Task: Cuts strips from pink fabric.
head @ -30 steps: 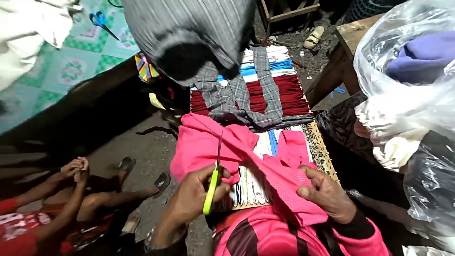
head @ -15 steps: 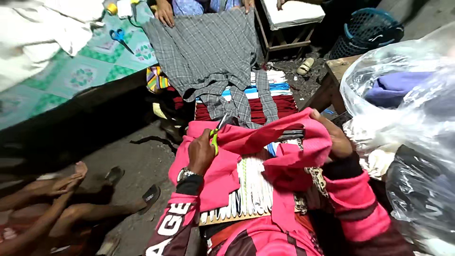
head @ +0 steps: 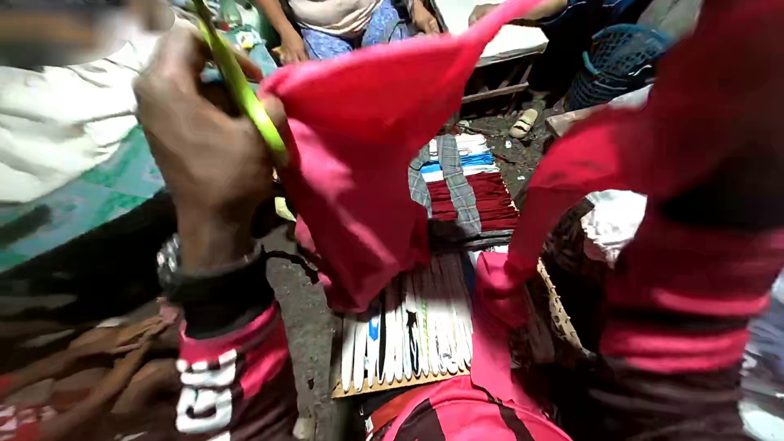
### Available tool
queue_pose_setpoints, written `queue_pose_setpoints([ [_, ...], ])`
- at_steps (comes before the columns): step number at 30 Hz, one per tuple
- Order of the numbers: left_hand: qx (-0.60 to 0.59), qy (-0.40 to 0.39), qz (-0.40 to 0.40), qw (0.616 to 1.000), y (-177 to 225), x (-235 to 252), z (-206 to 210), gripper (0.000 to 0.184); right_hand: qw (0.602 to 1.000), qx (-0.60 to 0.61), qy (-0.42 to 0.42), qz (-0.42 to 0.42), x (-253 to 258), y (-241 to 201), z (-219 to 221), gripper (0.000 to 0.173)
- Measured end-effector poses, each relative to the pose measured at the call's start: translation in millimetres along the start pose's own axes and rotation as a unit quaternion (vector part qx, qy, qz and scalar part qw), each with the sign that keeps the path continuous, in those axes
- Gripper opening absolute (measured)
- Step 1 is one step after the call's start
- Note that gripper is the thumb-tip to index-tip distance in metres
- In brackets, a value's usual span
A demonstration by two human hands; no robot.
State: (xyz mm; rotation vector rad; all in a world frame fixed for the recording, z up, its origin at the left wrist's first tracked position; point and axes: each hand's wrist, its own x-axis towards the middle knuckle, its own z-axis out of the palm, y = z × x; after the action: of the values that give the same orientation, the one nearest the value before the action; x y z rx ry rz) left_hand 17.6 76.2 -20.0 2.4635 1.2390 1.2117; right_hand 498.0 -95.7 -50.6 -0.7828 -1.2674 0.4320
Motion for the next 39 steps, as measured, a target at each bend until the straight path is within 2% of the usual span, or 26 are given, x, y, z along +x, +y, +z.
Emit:
queue_pose_setpoints([
  [2, 0.024, -0.086, -0.089, 0.992, 46.6, -52.2, 6.8, 0.038, 0.99, -0.007, 0.008, 0.138, -87.9, -39.5, 66.0, 0.026],
  [3, 0.026, -0.125, -0.121, 0.984, 43.9, -77.5, 20.3, 0.037, 0.971, -0.007, -0.004, 0.24, -131.4, -38.6, 86.1, 0.023],
  [4, 0.04, -0.164, -0.149, 0.974, 28.9, -102.5, 36.9, 0.038, 0.937, -0.023, -0.046, 0.346, -176.5, -25.4, 96.4, 0.02],
  [5, 0.069, -0.206, -0.177, 0.96, 10.4, -126.3, 52.1, 0.037, 0.888, -0.061, -0.125, 0.438, -218.9, -12.0, 102.0, 0.021],
  [6, 0.108, -0.248, -0.198, 0.942, -6.1, -147.7, 63.9, 0.032, 0.835, -0.096, -0.203, 0.502, -255.8, -2.4, 105.7, 0.028],
  [7, 0.132, -0.285, -0.216, 0.924, -16.9, -163.5, 70.9, 0.03, 0.796, -0.113, -0.256, 0.537, -284.5, 0.8, 110.0, 0.032],
  [9, 0.143, -0.322, -0.242, 0.904, -26.2, -187.1, 74.7, 0.031, 0.765, -0.127, -0.317, 0.547, -320.4, -9.4, 116.9, 0.032],
  [11, 0.132, -0.328, -0.256, 0.9, -24.2, -198.8, 72.3, 0.032, 0.741, -0.15, -0.396, 0.521, -324.6, -20.1, 119.2, 0.032],
  [13, 0.12, -0.319, -0.257, 0.905, -19.4, -204.8, 67.8, 0.035, 0.723, -0.169, -0.455, 0.493, -304.4, -21.5, 120.8, 0.034],
  [15, 0.108, -0.31, -0.251, 0.911, -17.0, -209.6, 64.0, 0.035, 0.759, -0.223, -0.413, 0.451, -267.6, -12.9, 123.8, 0.035],
  [18, 0.063, -0.299, -0.251, 0.918, -19.5, -217.3, 58.2, 0.035, 0.814, -0.283, -0.257, 0.438, -213.8, 39.4, 134.5, 0.038],
  [19, 0.032, -0.286, -0.254, 0.923, -21.4, -221.3, 56.4, 0.036, 0.81, -0.278, -0.219, 0.467, -206.1, 66.8, 139.8, 0.042],
  [21, -0.05, -0.248, -0.268, 0.929, -20.1, -225.7, 51.3, 0.04, 0.778, -0.226, -0.191, 0.555, -201.6, 116.7, 154.6, 0.059],
  [23, -0.127, -0.201, -0.285, 0.928, -12.9, -224.2, 40.0, 0.04, 0.734, -0.125, -0.161, 0.648, -201.6, 142.2, 176.7, 0.075],
  [24, -0.163, -0.175, -0.29, 0.927, -9.4, -223.0, 32.7, 0.04, 0.712, -0.058, -0.127, 0.688, -203.3, 149.0, 186.5, 0.078],
  [26, -0.218, -0.129, -0.286, 0.924, -4.9, -220.7, 15.5, 0.039, 0.685, 0.057, -0.068, 0.723, -206.6, 156.3, 199.6, 0.068],
  [27, -0.245, -0.109, -0.28, 0.922, -4.2, -220.9, 5.9, 0.039, 0.687, 0.077, -0.064, 0.719, -208.0, 158.7, 203.9, 0.061],
  [30, -0.325, -0.076, -0.232, 0.914, -9.9, -222.6, -22.6, 0.038, 0.771, -0.038, -0.053, 0.633, -208.7, 156.0, 211.7, 0.046],
  [32, -0.366, -0.055, -0.217, 0.903, -14.9, -229.5, -33.1, 0.039, 0.786, -0.058, -0.024, 0.615, -212.2, 152.8, 218.7, 0.049],
  [33, -0.387, -0.039, -0.227, 0.893, -15.0, -233.8, -34.0, 0.039, 0.771, -0.029, -0.021, 0.636, -213.7, 146.5, 224.0, 0.055],
  [35, -0.43, -0.024, -0.247, 0.868, -13.9, -240.7, -29.8, 0.038, 0.717, 0.068, -0.027, 0.694, -222.9, 132.0, 236.5, 0.066],
  [37, -0.472, -0.013, -0.267, 0.84, -11.5, -240.4, -21.5, 0.039, 0.669, 0.169, -0.013, 0.723, -232.6, 123.4, 248.5, 0.062],
  [39, -0.489, -0.002, -0.277, 0.827, -15.1, -232.7, -14.0, 0.039, 0.673, 0.162, -0.001, 0.722, -222.4, 113.5, 257.5, 0.05],
])
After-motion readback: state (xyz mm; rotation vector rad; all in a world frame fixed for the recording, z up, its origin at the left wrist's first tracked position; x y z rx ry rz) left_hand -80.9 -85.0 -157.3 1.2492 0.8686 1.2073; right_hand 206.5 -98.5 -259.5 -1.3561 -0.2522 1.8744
